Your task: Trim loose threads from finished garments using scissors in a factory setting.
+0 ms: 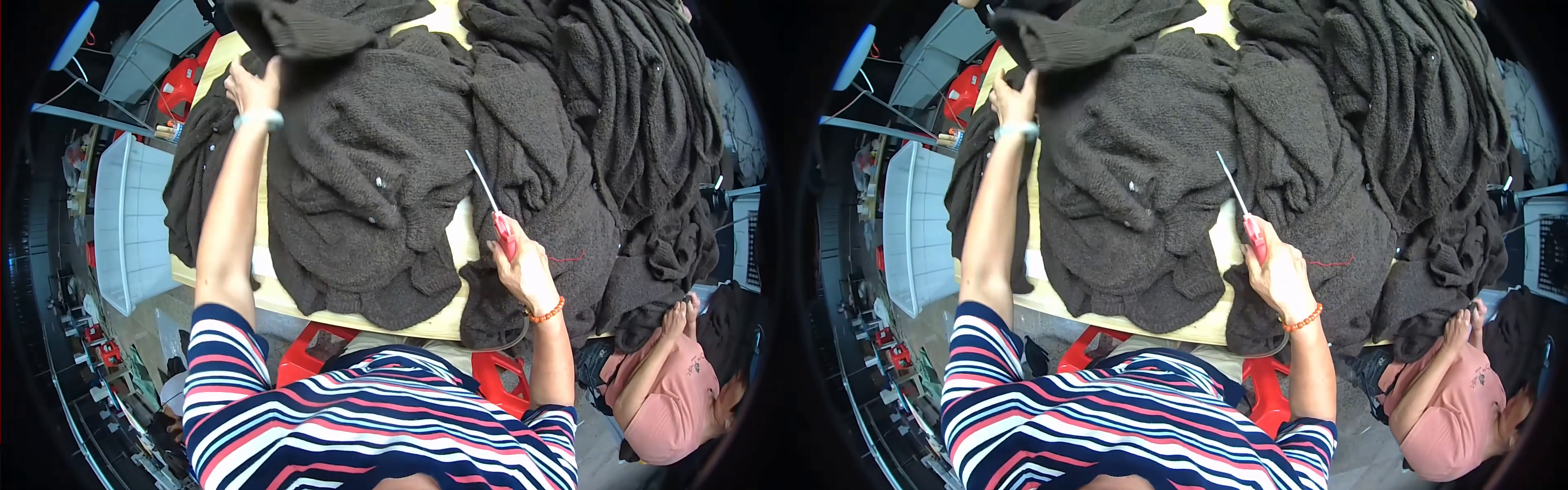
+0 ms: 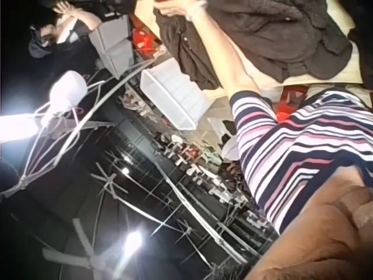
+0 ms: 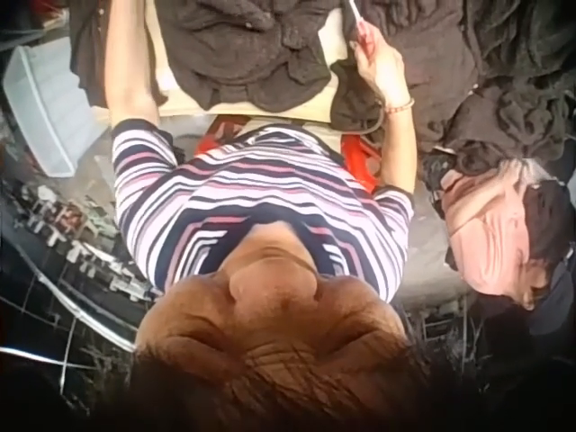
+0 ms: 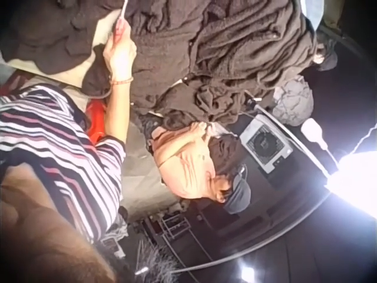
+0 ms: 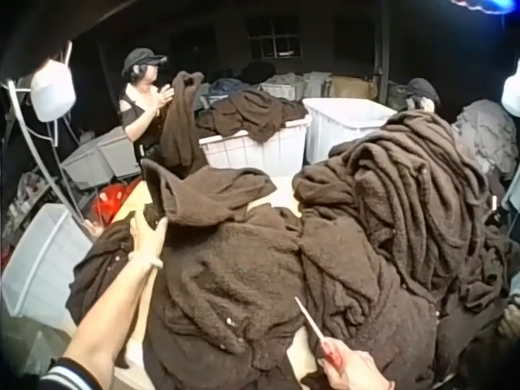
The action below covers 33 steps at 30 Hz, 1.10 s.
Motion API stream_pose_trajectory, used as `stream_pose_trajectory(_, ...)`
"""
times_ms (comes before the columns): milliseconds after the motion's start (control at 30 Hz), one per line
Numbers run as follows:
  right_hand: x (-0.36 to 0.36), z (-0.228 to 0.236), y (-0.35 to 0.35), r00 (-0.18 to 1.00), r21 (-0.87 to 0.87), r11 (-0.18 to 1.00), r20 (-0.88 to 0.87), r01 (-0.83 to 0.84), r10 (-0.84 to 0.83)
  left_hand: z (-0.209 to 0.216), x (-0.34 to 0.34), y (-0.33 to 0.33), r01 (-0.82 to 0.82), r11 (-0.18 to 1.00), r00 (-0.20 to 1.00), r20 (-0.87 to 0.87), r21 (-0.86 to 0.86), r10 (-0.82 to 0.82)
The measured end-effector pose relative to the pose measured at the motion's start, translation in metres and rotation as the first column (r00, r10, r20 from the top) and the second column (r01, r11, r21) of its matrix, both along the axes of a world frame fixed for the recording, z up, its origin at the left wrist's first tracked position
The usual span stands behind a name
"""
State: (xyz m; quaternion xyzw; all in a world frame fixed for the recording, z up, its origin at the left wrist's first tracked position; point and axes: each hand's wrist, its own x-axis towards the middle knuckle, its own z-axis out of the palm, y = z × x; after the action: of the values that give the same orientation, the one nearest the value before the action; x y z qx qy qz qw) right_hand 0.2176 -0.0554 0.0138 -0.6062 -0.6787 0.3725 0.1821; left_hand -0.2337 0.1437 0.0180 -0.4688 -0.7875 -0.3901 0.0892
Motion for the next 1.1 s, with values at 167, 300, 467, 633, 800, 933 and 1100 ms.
stream_pose_trajectory(167,-0.005,-0.002,0.005,0.997,-0.012,0.999,0.056,-0.047,0.048,0.016,0.129,-0.124,0.837,0.506,0.453,-0.255,-0.209,-0.854)
stream_pose_trajectory(300,-0.009,0.000,0.006,0.997,-0.020,0.998,0.033,-0.065,0.066,-0.040,0.137,-0.178,0.705,0.549,0.563,-0.117,-0.450,-0.818)
stream_pose_trajectory(467,-0.001,-0.002,-0.004,0.995,-0.055,0.994,0.020,-0.092,0.093,-0.023,0.081,-0.233,0.792,0.516,0.599,0.249,-0.327,-0.761)
stream_pose_trajectory(633,0.000,-0.002,-0.012,0.992,-0.093,0.990,0.049,-0.110,0.115,0.010,0.059,-0.283,0.588,0.072,0.593,0.369,-0.806,-0.715)
stream_pose_trajectory(800,-0.012,0.002,-0.022,0.984,-0.082,0.984,0.066,-0.159,0.164,-0.012,0.106,-0.258,0.799,0.445,0.524,0.105,-0.405,-0.845)
stream_pose_trajectory(933,-0.023,0.015,-0.038,0.949,-0.126,0.955,0.135,-0.268,0.285,-0.094,0.110,-0.225,0.744,0.565,0.638,0.131,-0.357,-0.759)
stream_pose_trajectory(1100,-0.050,0.022,-0.070,0.850,-0.164,0.852,0.104,-0.498,0.517,-0.127,0.104,-0.217,0.825,0.559,0.541,0.407,-0.084,-0.736)
